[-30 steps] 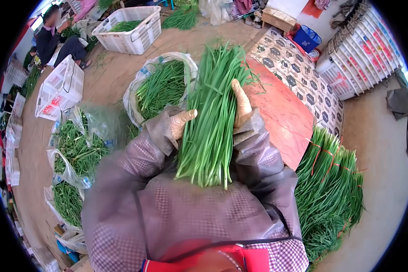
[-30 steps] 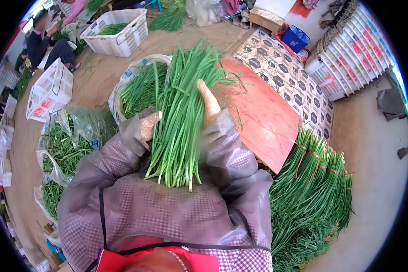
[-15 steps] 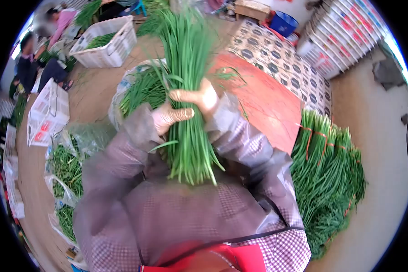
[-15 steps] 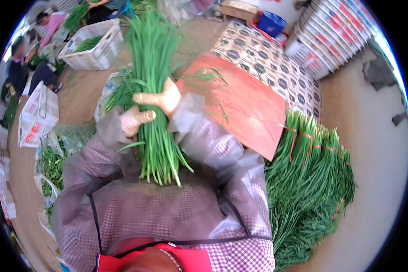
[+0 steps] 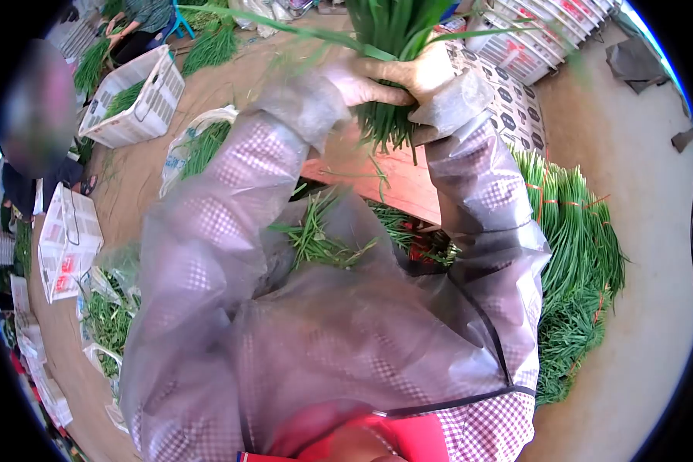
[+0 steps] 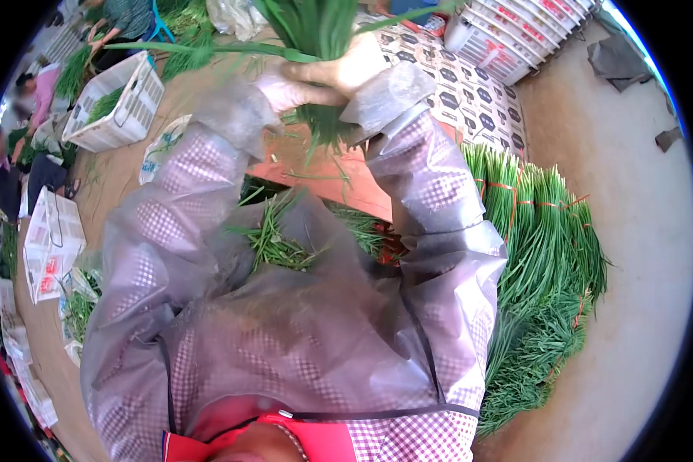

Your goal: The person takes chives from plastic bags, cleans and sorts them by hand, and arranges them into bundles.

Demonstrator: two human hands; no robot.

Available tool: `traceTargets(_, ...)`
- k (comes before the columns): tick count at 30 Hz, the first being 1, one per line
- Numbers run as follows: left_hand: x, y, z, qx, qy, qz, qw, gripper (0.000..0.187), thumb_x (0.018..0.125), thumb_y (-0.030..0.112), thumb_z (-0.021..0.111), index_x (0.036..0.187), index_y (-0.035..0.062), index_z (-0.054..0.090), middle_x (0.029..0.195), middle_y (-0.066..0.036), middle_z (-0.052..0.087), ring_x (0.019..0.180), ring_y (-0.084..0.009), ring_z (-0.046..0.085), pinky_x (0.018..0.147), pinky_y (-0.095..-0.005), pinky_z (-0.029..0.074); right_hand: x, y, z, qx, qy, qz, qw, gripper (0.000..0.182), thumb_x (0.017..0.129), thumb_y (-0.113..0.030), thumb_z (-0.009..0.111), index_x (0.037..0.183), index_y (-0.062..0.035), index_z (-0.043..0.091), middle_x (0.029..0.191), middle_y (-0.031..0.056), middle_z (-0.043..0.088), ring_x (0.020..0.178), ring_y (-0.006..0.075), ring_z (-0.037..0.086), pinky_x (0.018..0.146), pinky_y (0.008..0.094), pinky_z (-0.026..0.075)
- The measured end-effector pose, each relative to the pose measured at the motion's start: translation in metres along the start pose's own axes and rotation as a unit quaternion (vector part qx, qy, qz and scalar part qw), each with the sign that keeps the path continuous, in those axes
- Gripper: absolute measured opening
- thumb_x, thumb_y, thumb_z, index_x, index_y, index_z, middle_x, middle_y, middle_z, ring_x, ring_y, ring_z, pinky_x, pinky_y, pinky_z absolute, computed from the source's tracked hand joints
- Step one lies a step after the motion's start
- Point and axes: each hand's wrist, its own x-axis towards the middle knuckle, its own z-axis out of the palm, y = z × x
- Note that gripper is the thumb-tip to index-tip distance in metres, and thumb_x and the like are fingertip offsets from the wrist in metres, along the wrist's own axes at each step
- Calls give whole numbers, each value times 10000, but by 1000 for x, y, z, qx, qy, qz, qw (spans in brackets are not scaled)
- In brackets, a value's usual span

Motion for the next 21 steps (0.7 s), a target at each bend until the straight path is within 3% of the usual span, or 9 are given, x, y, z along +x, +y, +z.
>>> traceTargets(1, 14, -14, 9, -44, 1, -8, 999, 458, 681, 113, 795, 1092, 11, 620, 1067, -95, 639, 1002, -195, 598, 836, -326, 498, -2, 11, -13, -45, 7, -10, 999, 374, 681, -231, 771, 992, -53, 666, 919, 97, 683, 840, 180, 649, 761, 321, 506)
traceTargets(3, 33, -23, 22, -87, -1, -18, 996, 450, 687, 125, 793, 1087, 11, 623, 1066, -96, 640, 1009, -200, 595, 838, -329, 497, -6, 28, -27, 18, 49, 30, 998, 387, 682, -199, 774, 1020, -50, 657, 940, 96, 682, 843, 184, 648, 770, 322, 508)
traceTargets(8, 56, -90, 59, 61, 39, -35, 997, 548, 699, 232, 777, 1163, 31, 562, 1114, -118, 613, 1043, -215, 577, 873, -343, 471, -19, 131, -26, 145, -47, 132, 980, 446, 749, -243, 754, 1121, -43, 611, 1075, 93, 639, 974, 197, 585, 862, 309, 468)
traceTargets(11, 65, -126, 72, 172, 49, -60, 982, 614, 700, 300, 769, 1201, 39, 527, 1147, -136, 591, 1063, -230, 566, 903, -354, 451, -19, 171, -12, 151, 96, 200, 963, 471, 744, -263, 761, 1133, -46, 607, 1086, 84, 634, 987, 196, 576, 871, 302, 464)
traceTargets(14, 90, -130, 68, 232, 59, -62, 969, 682, 701, 368, 762, 1239, 47, 491, 1180, -154, 569, 1083, -245, 554, 933, -364, 431, -11, 191, -32, 170, 79, 171, 967, 461, 731, -230, 767, 1134, -68, 614, 1096, 77, 632, 1005, 196, 575, 889, 310, 463)
traceTargets(15, 101, -124, 66, 241, 67, -58, 967, 705, 702, 391, 760, 1251, 49, 480, 1191, -160, 561, 1090, -251, 550, 943, -368, 424, -5, 176, -39, 151, 125, 184, 963, 440, 716, -198, 771, 1117, -84, 628, 1104, 80, 628, 1010, 197, 577, 890, 311, 465)
traceTargets(17, 117, -107, 64, 214, 78, -64, 971, 795, 687, 441, 762, 1290, 42, 432, 1214, -177, 542, 1124, -268, 527, 969, -365, 404, 0, 159, -63, 93, 172, 139, 971, 413, 686, -128, 772, 1080, -95, 653, 1078, 82, 635, 989, 196, 596, 863, 309, 483)
traceTargets(19, 122, -87, 68, 145, 64, -57, 986, 903, 632, 461, 792, 1306, 11, 392, 1203, -191, 550, 1133, -291, 522, 959, -360, 410, 1, 142, -88, 156, 212, 129, 956, 353, 690, -82, 733, 1030, -53, 641, 954, 89, 650, 867, 210, 626, 771, 331, 519)
traceTargets(21, 117, -61, 65, 12, -42, -25, 999, 1005, 614, 428, 821, 1346, -26, 303, 1271, -188, 507, 1178, -294, 489, 993, -376, 385, -8, 126, -100, 328, 236, 233, 884, 305, 727, -109, 679, 1011, -18, 615, 860, 100, 652, 764, 232, 639, 709, 357, 539)
